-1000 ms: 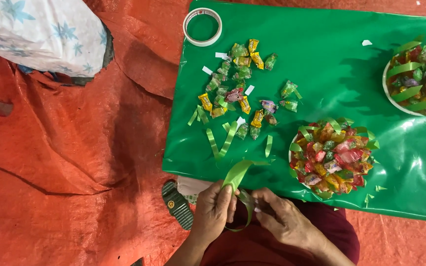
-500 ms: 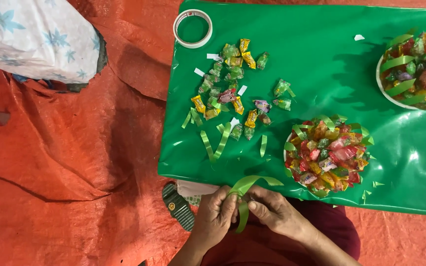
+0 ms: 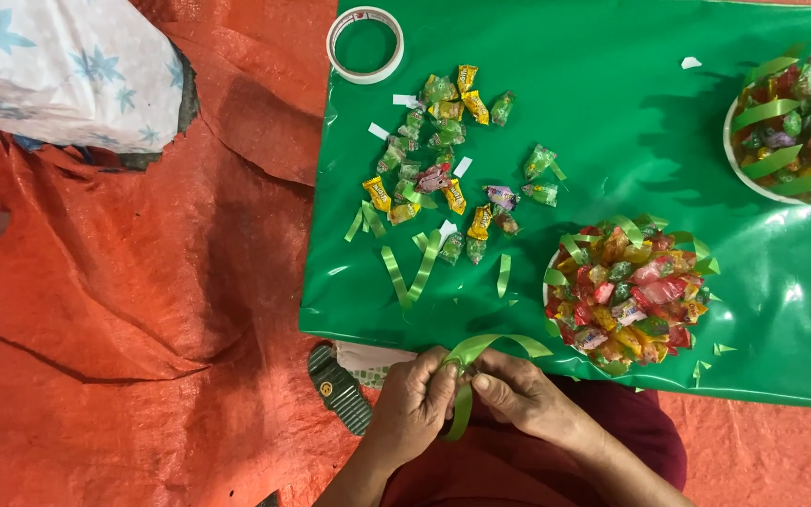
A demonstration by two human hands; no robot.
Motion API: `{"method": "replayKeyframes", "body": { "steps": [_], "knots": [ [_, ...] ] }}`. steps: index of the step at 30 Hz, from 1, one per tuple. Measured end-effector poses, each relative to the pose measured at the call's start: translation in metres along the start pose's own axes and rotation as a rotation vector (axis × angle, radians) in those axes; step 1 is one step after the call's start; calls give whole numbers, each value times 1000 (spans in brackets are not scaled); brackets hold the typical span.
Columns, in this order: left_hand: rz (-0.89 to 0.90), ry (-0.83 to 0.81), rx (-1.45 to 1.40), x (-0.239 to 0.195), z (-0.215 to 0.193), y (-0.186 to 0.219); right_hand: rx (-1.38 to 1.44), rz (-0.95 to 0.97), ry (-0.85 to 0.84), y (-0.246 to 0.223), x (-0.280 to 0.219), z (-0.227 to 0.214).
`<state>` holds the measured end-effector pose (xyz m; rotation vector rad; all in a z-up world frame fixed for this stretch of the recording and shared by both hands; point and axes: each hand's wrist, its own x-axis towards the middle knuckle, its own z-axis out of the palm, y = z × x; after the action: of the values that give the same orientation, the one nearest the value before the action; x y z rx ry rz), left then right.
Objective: The person sits on the floor and decorates a candy bouquet by cutting green ribbons with a utility knife and attaching them to the candy arrangement. They repeatedly cut ribbon pieces and secure them to the bouquet, adjusting the placement of the ribbons throughout the process.
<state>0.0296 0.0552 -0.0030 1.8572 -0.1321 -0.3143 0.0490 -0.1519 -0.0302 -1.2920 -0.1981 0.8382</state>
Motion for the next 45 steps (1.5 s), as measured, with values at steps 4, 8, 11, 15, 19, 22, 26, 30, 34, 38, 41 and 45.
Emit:
{"method": "replayKeyframes", "body": {
  "steps": [4,8,11,15,19,22,26,30,34,38,41,45],
  "knots": [
    [-11,-24,-56,4,-3,4,69,18,3,5,2,-3],
    [-10,-39,-60,7,-4,1,64,2,-11,6,5,-4],
    [-17,-45,-41,9,-4,1,80,28,14,8,5,-5],
    [-11,-58,-41,12,-5,-2,51,1,20,5,6,-6],
    [-5,-78,-35,15,-6,-4,13,23,44,9,8,-9],
    [-20,-99,-26,16,-7,-5,3,12,41,11,9,-11],
    [-56,-129,-36,18,-8,-5,3,-11,25,12,10,-12],
    [-22,-134,-3,20,-9,-5,-22,-12,33,10,10,-13],
    [-9,-140,14,20,-10,-7,-4,-50,-13,6,8,-13],
    [-10,-165,37,21,-12,-6,55,-27,-46,5,7,-16],
    [-5,-169,71,23,-13,-1,54,-36,-55,-3,8,-14],
    [9,-158,137,23,-13,-1,78,-18,-42,4,9,-15]
  ]
}}
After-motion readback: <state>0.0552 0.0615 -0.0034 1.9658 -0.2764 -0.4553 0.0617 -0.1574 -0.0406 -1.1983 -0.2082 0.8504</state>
